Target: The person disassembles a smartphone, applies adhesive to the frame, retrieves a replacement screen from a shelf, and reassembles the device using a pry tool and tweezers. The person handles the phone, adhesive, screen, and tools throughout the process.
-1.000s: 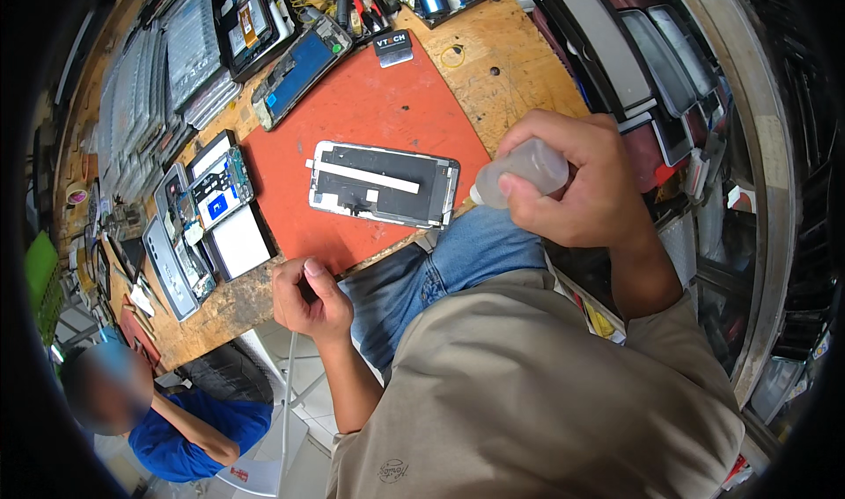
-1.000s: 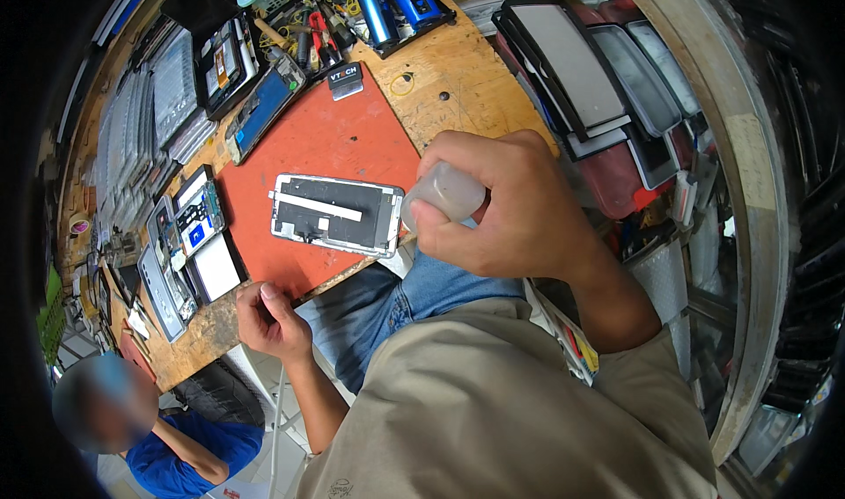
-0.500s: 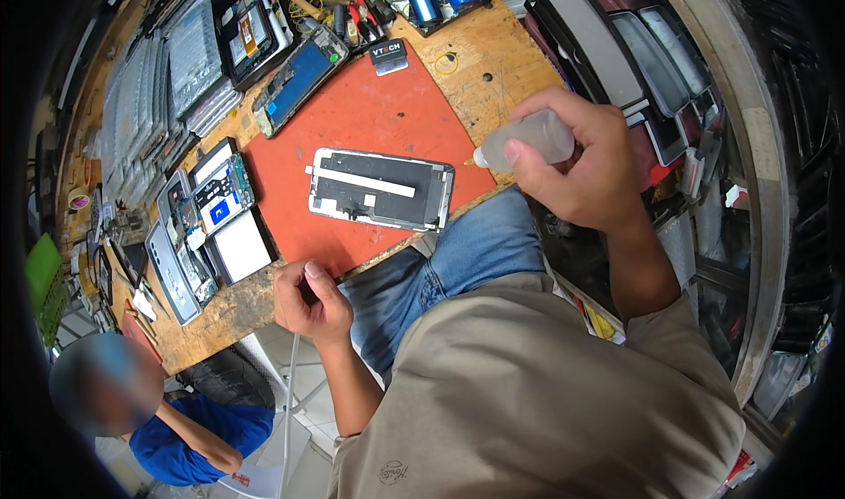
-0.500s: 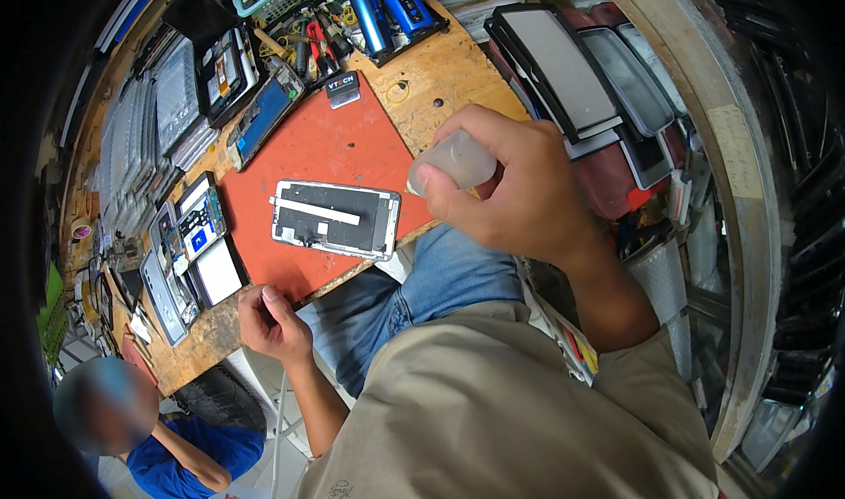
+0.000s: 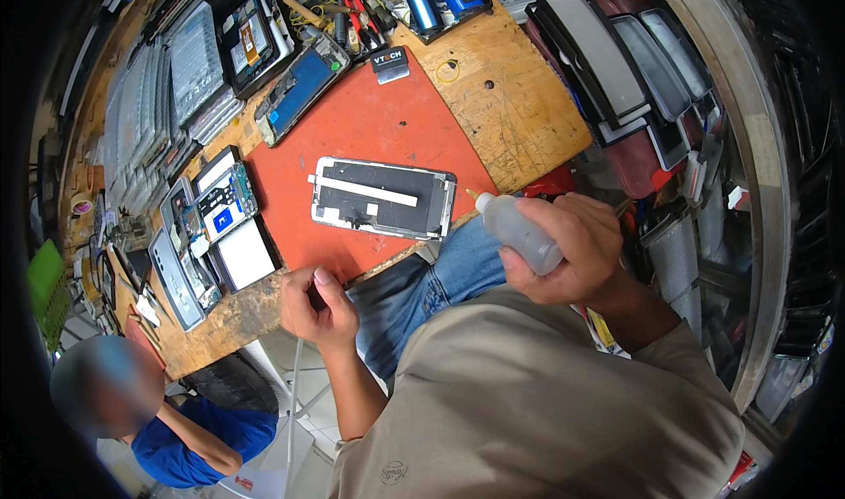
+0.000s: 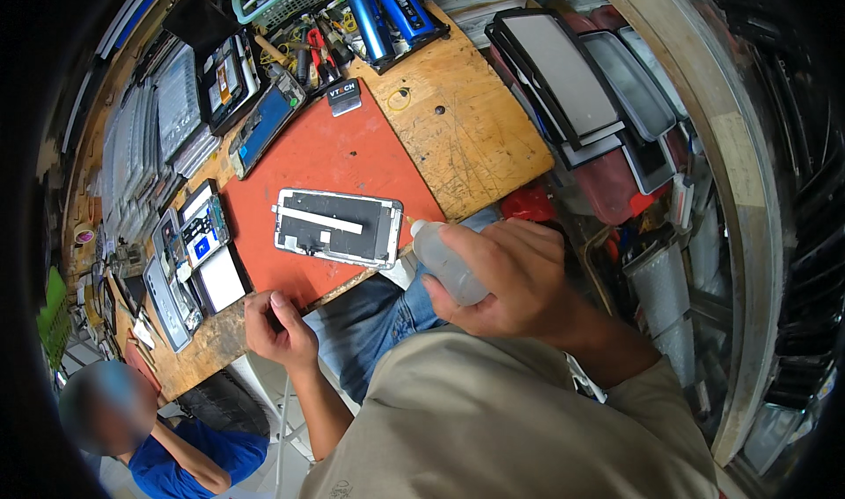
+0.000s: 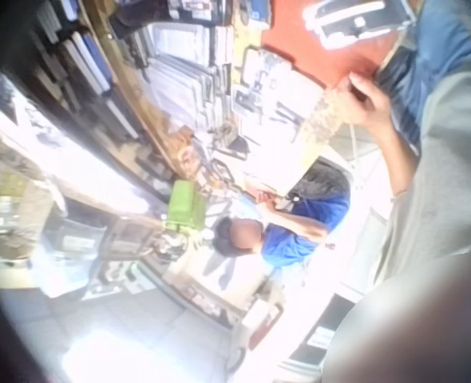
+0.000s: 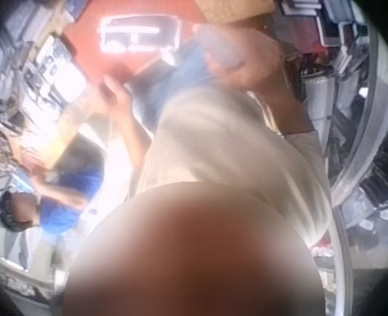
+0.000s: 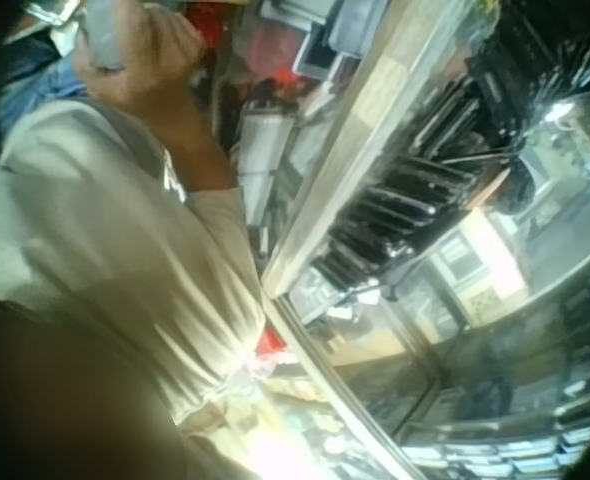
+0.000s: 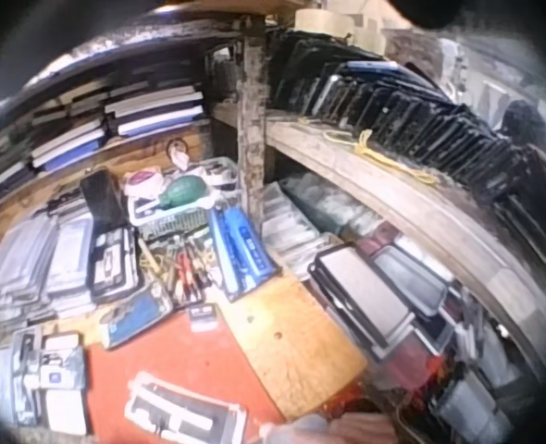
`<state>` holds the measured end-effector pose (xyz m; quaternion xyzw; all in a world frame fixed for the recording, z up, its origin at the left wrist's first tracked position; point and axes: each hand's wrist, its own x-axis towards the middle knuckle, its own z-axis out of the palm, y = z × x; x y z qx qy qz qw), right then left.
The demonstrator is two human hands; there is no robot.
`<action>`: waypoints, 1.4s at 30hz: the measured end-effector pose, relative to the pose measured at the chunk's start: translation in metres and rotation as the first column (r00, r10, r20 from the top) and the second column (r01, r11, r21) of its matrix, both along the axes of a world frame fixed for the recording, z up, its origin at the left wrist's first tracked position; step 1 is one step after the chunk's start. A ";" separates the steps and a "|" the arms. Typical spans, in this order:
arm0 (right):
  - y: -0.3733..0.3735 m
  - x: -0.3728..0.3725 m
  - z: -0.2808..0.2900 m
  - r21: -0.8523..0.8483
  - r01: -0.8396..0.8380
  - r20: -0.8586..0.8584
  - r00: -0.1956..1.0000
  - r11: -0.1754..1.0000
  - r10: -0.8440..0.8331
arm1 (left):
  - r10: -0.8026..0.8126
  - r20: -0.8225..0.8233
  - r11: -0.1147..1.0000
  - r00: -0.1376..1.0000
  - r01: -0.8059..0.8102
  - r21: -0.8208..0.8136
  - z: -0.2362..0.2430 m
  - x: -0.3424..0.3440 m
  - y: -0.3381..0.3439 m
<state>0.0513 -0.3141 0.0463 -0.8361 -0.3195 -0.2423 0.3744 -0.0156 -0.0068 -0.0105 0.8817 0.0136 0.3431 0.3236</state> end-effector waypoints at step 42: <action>0.010 0.013 -0.005 0.117 -0.013 -0.092 0.996 0.993 0.024 | 0.051 -0.357 0.992 0.933 -0.005 0.129 0.030 0.014 -0.013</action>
